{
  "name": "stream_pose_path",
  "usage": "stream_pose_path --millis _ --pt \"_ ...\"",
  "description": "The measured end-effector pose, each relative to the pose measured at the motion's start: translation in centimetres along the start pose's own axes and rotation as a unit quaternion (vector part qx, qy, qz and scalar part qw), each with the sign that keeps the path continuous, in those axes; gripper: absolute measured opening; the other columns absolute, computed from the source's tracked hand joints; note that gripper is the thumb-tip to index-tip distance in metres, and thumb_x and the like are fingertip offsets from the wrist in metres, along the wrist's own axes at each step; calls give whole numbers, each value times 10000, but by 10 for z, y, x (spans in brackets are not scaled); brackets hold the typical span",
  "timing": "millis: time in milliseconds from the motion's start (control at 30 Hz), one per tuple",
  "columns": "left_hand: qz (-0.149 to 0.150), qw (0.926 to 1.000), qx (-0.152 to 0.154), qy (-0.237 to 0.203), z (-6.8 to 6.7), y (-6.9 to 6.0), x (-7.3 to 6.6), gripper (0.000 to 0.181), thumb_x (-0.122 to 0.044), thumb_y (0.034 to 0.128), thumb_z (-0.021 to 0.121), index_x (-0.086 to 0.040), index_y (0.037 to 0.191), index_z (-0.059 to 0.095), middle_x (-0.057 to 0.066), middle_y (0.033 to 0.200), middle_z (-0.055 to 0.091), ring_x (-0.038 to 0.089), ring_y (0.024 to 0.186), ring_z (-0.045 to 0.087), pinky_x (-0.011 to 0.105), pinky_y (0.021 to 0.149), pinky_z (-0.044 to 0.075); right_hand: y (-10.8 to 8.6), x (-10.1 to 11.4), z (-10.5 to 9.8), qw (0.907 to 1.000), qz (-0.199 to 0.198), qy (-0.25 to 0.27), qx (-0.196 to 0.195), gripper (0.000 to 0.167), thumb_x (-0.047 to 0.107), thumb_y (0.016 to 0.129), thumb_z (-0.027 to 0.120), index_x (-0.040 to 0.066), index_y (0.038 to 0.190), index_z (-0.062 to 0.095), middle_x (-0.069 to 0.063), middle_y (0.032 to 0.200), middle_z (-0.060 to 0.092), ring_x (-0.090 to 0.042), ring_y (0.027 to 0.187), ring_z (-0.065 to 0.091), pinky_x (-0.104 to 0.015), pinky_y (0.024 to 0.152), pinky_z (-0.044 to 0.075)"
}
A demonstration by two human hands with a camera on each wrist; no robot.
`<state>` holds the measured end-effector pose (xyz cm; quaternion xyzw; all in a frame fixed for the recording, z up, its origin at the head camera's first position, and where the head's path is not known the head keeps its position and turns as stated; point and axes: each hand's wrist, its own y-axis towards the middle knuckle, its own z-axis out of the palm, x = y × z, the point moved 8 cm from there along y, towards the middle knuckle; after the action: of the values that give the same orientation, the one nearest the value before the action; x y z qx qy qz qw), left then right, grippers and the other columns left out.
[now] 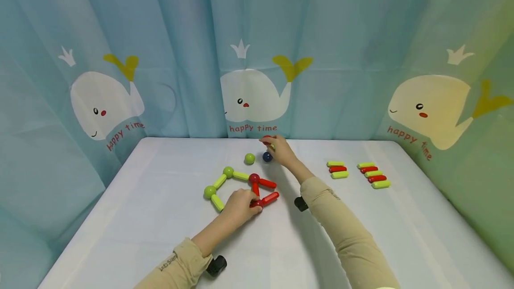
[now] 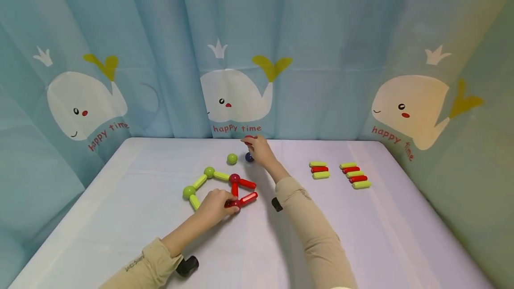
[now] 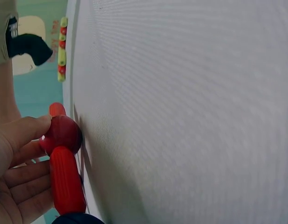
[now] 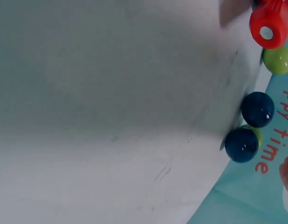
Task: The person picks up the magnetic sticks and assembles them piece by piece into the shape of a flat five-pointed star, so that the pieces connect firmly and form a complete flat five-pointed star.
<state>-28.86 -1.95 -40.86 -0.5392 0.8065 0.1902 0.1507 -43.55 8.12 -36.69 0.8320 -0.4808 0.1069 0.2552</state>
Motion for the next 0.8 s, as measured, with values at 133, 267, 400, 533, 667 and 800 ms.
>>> stream_pose_path --millis 133,267,400,533,667,800 --pt "-58 10000 24 -58 0 -1 0 265 -189 777 769 -39 994 739 27 806 708 83 663 502 193 602 406 -11 0 -9 9992 75 374 -104 355 -5 892 579 80 1236 602 -217 1102 579 -333 986 533 -468 847 469" --pt "-83 9999 28 -86 1 -4 0 254 -184 773 772 -33 975 738 26 802 696 101 690 507 210 614 407 -21 2 -16 9981 76 582 -178 373 2 877 614 78 1239 566 -210 1063 575 -297 908 533 -419 785 477" --pt "-67 9999 30 -69 1 -5 -1 253 -187 775 771 -31 971 737 31 803 689 111 701 505 219 628 414 -31 3 -24 9950 63 884 -460 378 -18 863 621 54 1223 534 -212 998 617 -240 781 520 -342 702 454" --pt "-83 9999 43 -89 1 -4 -1 251 -179 774 771 -30 974 737 33 795 685 109 689 499 217 626 419 -40 3 -30 9904 65 1228 -624 365 -25 846 641 15 1186 513 -226 979 656 -237 764 580 -329 702 497" --pt "-73 10000 33 -46 1 -3 -1 228 -178 776 770 -37 954 741 17 760 669 101 668 487 210 616 413 -51 3 -31 9899 178 1360 -361 358 92 853 683 8 1165 530 -204 983 657 -245 797 604 -324 716 524" --pt "-33 10000 -1 11 0 -2 -4 215 -182 777 770 -41 937 740 8 742 658 102 661 479 211 613 404 -64 2 -33 9906 364 1317 -35 396 199 859 693 1 1174 557 -168 974 650 -224 797 573 -277 698 496"
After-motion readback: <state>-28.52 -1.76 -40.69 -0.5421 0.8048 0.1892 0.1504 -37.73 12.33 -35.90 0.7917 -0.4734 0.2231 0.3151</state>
